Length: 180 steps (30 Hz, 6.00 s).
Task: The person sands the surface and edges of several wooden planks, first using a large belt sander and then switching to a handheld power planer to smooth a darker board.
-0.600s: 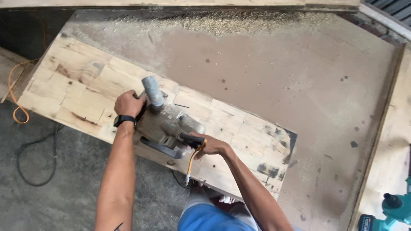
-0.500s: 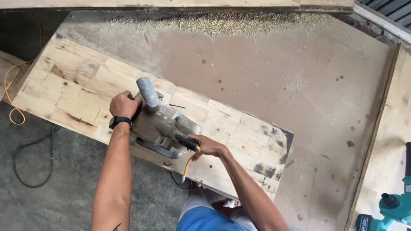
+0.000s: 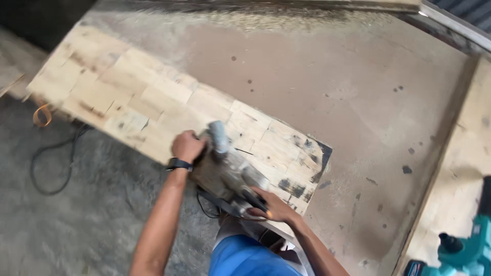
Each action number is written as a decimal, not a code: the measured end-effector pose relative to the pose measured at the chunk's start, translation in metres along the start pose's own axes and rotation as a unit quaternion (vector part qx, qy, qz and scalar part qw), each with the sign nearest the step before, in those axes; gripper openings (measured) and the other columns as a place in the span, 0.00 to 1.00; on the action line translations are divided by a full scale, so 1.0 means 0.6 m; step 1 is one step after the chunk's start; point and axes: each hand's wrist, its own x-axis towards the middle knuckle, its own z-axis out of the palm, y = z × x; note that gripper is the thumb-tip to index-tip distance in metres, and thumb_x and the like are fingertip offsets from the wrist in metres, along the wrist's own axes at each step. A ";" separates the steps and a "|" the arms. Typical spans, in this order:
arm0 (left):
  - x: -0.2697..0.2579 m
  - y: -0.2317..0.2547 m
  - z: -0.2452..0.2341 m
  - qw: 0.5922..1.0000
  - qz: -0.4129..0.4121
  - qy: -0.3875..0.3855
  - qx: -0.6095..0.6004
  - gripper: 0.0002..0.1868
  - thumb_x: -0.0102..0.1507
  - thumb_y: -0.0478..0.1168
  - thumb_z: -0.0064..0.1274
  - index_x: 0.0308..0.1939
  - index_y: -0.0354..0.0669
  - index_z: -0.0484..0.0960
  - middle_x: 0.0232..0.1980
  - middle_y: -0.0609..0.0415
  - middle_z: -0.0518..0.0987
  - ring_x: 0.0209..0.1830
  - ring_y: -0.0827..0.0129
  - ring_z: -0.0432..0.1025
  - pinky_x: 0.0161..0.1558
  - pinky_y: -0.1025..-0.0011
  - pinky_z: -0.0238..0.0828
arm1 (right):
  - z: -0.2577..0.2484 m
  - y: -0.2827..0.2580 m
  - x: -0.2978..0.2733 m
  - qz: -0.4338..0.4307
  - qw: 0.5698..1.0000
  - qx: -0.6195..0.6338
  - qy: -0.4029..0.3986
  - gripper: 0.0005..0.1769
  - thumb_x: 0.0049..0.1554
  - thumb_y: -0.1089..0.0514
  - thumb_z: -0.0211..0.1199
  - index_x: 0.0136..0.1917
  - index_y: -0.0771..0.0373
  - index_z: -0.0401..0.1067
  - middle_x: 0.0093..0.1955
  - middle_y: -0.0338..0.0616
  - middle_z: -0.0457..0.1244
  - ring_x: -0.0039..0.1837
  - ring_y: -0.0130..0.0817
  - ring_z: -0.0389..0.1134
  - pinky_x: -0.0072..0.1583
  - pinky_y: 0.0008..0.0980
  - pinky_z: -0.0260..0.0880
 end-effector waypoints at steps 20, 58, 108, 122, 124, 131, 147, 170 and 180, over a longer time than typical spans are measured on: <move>-0.281 0.133 0.196 0.983 -0.142 0.065 -0.100 0.18 0.60 0.55 0.58 0.31 0.45 0.85 0.39 0.43 0.84 0.40 0.40 0.77 0.37 0.49 0.72 | 0.012 0.241 -0.220 -0.006 0.977 -0.180 0.111 0.18 0.40 0.57 0.71 0.44 0.57 0.71 0.43 0.44 0.71 0.45 0.41 0.74 0.49 0.42 0.75; 0.334 -0.374 -0.292 0.937 -0.283 0.140 -0.147 0.21 0.57 0.43 0.44 0.46 0.38 0.87 0.52 0.41 0.84 0.59 0.43 0.76 0.56 0.46 0.75 | 0.180 -0.299 0.563 -0.019 0.991 -0.136 -0.008 0.19 0.40 0.48 0.67 0.43 0.57 0.70 0.42 0.58 0.68 0.54 0.66 0.69 0.50 0.57 0.67; 0.209 -0.232 -0.233 0.967 -0.223 0.092 -0.076 0.20 0.59 0.42 0.46 0.46 0.34 0.87 0.47 0.35 0.85 0.54 0.39 0.78 0.54 0.48 0.77 | 0.137 -0.213 0.413 0.039 0.992 -0.123 0.017 0.17 0.41 0.44 0.65 0.39 0.53 0.67 0.40 0.52 0.68 0.51 0.60 0.71 0.46 0.54 0.67; 0.381 -0.176 -0.203 0.974 -0.171 0.132 -0.069 0.19 0.53 0.44 0.55 0.42 0.37 0.88 0.41 0.39 0.86 0.49 0.42 0.80 0.51 0.49 0.79 | 0.031 -0.217 0.481 0.046 0.995 -0.068 0.064 0.17 0.42 0.48 0.66 0.44 0.55 0.72 0.42 0.57 0.69 0.53 0.60 0.72 0.52 0.55 0.66; 0.410 -0.153 -0.198 0.975 -0.160 0.135 -0.069 0.19 0.52 0.45 0.56 0.42 0.38 0.88 0.41 0.40 0.86 0.49 0.43 0.81 0.51 0.49 0.79 | 0.007 -0.221 0.488 0.045 0.994 -0.066 0.075 0.17 0.41 0.49 0.67 0.44 0.55 0.73 0.43 0.58 0.69 0.53 0.60 0.72 0.53 0.54 0.67; 0.483 -0.075 -0.174 0.979 -0.162 0.117 -0.039 0.14 0.53 0.44 0.62 0.39 0.42 0.88 0.41 0.43 0.85 0.43 0.44 0.80 0.41 0.54 0.79 | -0.057 -0.213 0.501 -0.026 0.991 -0.072 0.109 0.13 0.39 0.52 0.63 0.36 0.56 0.65 0.34 0.37 0.63 0.38 0.32 0.61 0.40 0.37 0.59; 0.551 0.071 -0.108 0.984 -0.071 0.148 -0.063 0.06 0.53 0.38 0.57 0.32 0.44 0.87 0.33 0.47 0.85 0.35 0.49 0.80 0.35 0.55 0.79 | -0.150 -0.146 0.491 0.017 0.970 -0.153 0.188 0.18 0.41 0.51 0.66 0.35 0.57 0.59 0.31 0.40 0.58 0.36 0.39 0.55 0.40 0.41 0.57; 0.436 -0.116 -0.192 0.981 -0.168 0.097 -0.025 0.20 0.54 0.49 0.62 0.47 0.45 0.87 0.49 0.42 0.84 0.50 0.45 0.79 0.48 0.55 0.77 | -0.001 -0.212 0.488 -0.052 0.991 -0.077 0.099 0.14 0.39 0.50 0.61 0.37 0.57 0.64 0.35 0.41 0.64 0.37 0.37 0.62 0.40 0.40 0.61; 0.361 -0.235 -0.248 0.975 -0.181 0.125 -0.033 0.18 0.56 0.43 0.53 0.44 0.36 0.88 0.42 0.36 0.86 0.51 0.39 0.79 0.53 0.45 0.75 | 0.104 -0.250 0.513 0.035 0.993 -0.093 0.058 0.18 0.39 0.49 0.68 0.44 0.51 0.71 0.42 0.49 0.69 0.51 0.55 0.72 0.51 0.51 0.69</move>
